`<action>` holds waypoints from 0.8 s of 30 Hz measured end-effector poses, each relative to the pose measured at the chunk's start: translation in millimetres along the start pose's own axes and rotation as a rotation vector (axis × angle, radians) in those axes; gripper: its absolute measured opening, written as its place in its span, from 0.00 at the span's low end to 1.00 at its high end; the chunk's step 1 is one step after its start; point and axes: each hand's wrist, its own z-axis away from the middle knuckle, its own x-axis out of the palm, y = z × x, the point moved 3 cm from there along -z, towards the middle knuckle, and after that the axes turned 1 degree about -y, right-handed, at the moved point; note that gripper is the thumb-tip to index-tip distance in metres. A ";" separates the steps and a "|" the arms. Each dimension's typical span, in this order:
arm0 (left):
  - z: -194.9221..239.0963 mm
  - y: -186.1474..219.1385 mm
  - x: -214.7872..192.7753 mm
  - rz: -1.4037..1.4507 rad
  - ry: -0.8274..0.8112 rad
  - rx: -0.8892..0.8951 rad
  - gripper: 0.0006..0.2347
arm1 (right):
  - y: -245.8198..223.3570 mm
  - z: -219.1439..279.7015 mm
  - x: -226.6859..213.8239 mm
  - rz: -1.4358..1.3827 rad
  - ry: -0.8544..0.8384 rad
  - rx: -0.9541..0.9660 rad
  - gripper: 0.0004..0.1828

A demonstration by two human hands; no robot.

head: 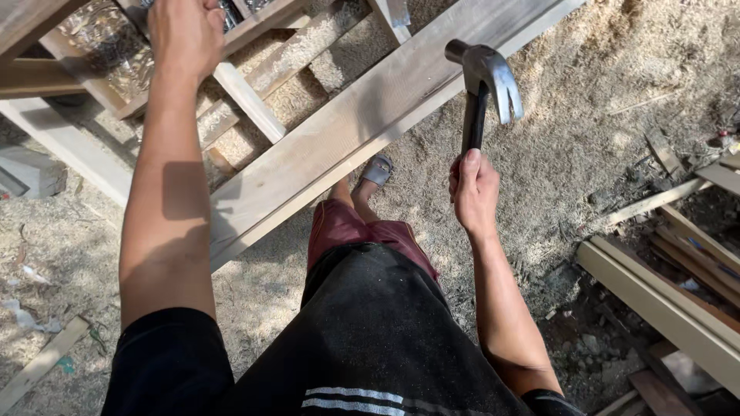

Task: The person measures and marks a wooden plank with a try square and pencil, then saws it to size. They position the cut plank onto a wooden frame and hammer nails to secure it. The person repeats measuring and marking on another plank.

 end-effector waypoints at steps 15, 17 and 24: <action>148.0 85.9 -7.8 0.883 -0.158 -0.625 0.09 | 55.4 -15.2 23.6 0.183 -0.094 0.098 0.30; 168.2 95.3 4.4 0.758 -0.062 -0.675 0.07 | 51.3 5.0 20.9 0.234 -0.174 0.122 0.30; 211.5 103.2 32.8 0.725 0.206 -0.663 0.07 | 30.1 35.6 73.1 0.268 -0.477 0.170 0.31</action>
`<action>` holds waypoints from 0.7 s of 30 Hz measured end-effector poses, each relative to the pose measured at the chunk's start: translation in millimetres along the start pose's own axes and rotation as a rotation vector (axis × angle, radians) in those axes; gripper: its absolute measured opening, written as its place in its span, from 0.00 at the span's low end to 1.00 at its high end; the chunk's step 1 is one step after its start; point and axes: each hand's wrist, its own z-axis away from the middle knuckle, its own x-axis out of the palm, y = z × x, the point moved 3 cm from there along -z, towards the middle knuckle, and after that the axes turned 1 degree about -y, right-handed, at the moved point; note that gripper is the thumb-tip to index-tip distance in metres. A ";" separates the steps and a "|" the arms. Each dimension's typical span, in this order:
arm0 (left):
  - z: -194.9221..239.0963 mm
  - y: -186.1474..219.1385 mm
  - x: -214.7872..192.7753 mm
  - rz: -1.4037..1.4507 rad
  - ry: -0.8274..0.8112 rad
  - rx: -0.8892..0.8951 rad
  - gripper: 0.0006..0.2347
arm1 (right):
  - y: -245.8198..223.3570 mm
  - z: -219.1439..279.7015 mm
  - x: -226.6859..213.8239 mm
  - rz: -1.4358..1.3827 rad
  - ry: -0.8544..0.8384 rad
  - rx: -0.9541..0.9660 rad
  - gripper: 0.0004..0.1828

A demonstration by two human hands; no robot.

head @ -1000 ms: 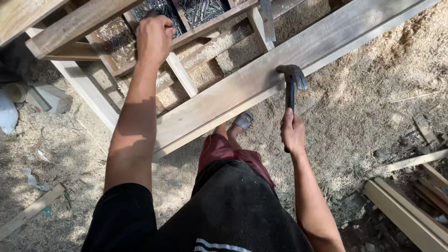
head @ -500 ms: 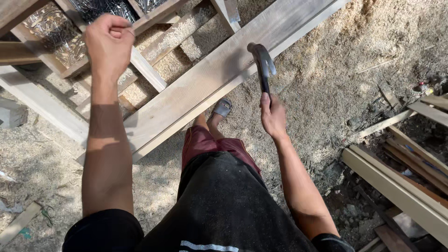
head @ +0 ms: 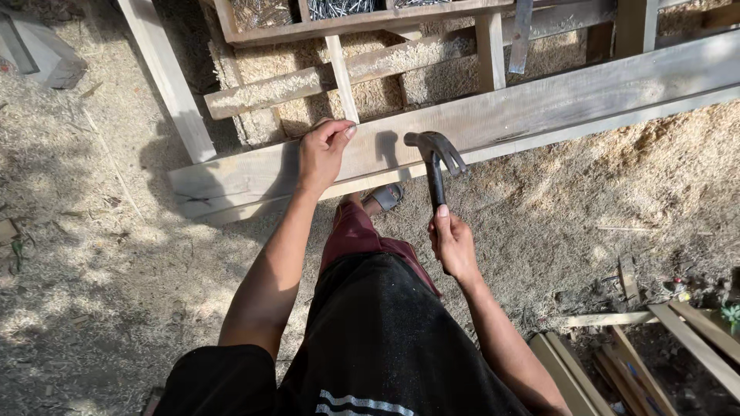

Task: The person measures and marks a wooden plank with a try square and pencil, then saws it to size. They position the cut plank onto a wooden frame and hammer nails to secure it. The person repeats measuring and marking on another plank.

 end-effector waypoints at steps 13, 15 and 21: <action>-15.9 -29.8 33.3 -0.261 0.228 0.394 0.03 | -78.4 -10.0 34.2 0.398 0.026 -0.566 0.27; 7.8 -48.8 32.9 0.020 0.135 0.046 0.04 | -64.6 -3.5 43.5 0.410 -0.059 -0.311 0.27; -15.8 -46.0 44.8 -0.169 0.375 0.498 0.04 | -73.7 -15.0 22.6 0.248 -0.043 -0.537 0.30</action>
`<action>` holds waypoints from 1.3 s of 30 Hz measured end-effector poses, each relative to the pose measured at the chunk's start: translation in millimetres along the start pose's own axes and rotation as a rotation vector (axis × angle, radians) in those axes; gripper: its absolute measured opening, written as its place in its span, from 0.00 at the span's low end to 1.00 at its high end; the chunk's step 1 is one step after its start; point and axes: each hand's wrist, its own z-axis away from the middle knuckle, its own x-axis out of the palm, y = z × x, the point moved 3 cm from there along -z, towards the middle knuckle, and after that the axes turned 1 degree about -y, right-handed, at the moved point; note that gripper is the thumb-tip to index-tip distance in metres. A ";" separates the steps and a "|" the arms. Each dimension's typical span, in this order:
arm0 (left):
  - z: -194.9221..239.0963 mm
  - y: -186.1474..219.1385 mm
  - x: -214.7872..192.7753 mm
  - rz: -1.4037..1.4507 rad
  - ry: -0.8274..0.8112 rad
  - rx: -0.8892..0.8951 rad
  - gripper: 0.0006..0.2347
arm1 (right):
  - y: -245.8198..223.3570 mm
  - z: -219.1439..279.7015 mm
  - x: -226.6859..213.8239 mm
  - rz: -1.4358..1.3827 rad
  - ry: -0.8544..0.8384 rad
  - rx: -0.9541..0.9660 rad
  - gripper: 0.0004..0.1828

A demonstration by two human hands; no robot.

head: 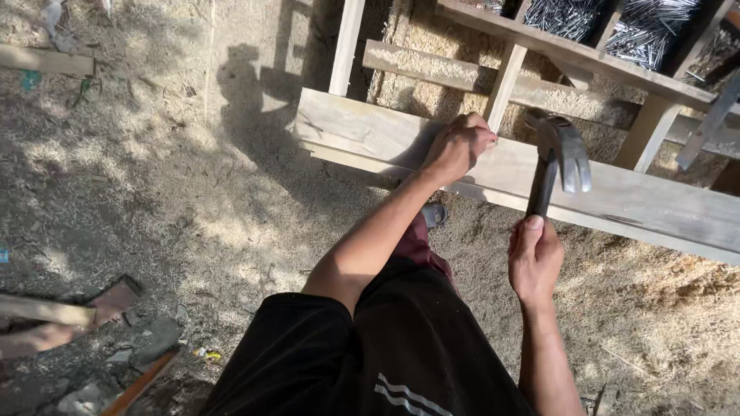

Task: The person measures and marks a wooden plank with a try square and pencil, then saws it to size. They position the cut plank onto a wooden frame and hammer nails to secure it. The person repeats measuring and marking on another plank.

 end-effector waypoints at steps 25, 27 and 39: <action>11.3 -4.7 -148.6 -0.808 -0.898 -0.042 0.60 | -27.2 -2.7 13.3 0.379 -0.061 0.242 0.31; 19.5 -1.8 -151.0 -0.817 -0.930 -0.057 0.60 | -15.3 11.2 7.0 0.222 -0.025 0.245 0.33; 15.3 12.3 -150.7 -0.837 -0.895 -0.021 0.59 | 29.9 19.9 41.7 0.184 0.074 0.149 0.31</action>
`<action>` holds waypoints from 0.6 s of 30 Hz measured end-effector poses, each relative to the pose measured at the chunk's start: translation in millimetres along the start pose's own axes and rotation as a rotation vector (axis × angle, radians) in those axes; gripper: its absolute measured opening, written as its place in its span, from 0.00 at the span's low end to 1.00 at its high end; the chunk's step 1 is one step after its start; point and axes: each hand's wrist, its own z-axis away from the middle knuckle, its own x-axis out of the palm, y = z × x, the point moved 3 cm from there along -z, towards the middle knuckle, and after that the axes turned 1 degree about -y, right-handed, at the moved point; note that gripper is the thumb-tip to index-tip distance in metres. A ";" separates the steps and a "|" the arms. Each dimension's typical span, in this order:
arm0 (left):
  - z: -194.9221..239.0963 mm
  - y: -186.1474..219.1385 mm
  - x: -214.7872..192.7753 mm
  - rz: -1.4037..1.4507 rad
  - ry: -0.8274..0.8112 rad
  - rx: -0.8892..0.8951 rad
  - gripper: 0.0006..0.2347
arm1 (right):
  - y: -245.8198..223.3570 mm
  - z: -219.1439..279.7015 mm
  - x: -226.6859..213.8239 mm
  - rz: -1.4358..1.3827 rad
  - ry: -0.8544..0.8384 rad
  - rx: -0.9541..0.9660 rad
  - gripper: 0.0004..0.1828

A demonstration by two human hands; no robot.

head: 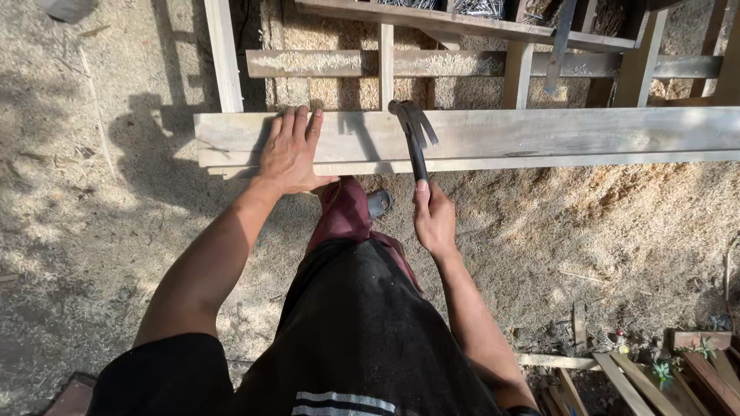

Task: The person measures and marks a wooden plank with a try square and pencil, then saws it to size. They position the cut plank onto a wooden frame and hammer nails to secure it. The person repeats measuring and marking on another plank.

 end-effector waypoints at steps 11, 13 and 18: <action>-126.4 1.3 -80.4 0.442 -0.066 0.121 0.21 | -19.5 -3.4 11.3 0.135 -0.051 0.258 0.31; -198.4 1.6 -87.8 0.566 0.142 0.112 0.09 | -25.7 5.9 15.7 0.132 -0.061 0.320 0.31; -341.6 20.8 -52.2 0.644 0.091 0.034 0.06 | -47.3 7.7 25.3 0.110 0.056 0.268 0.31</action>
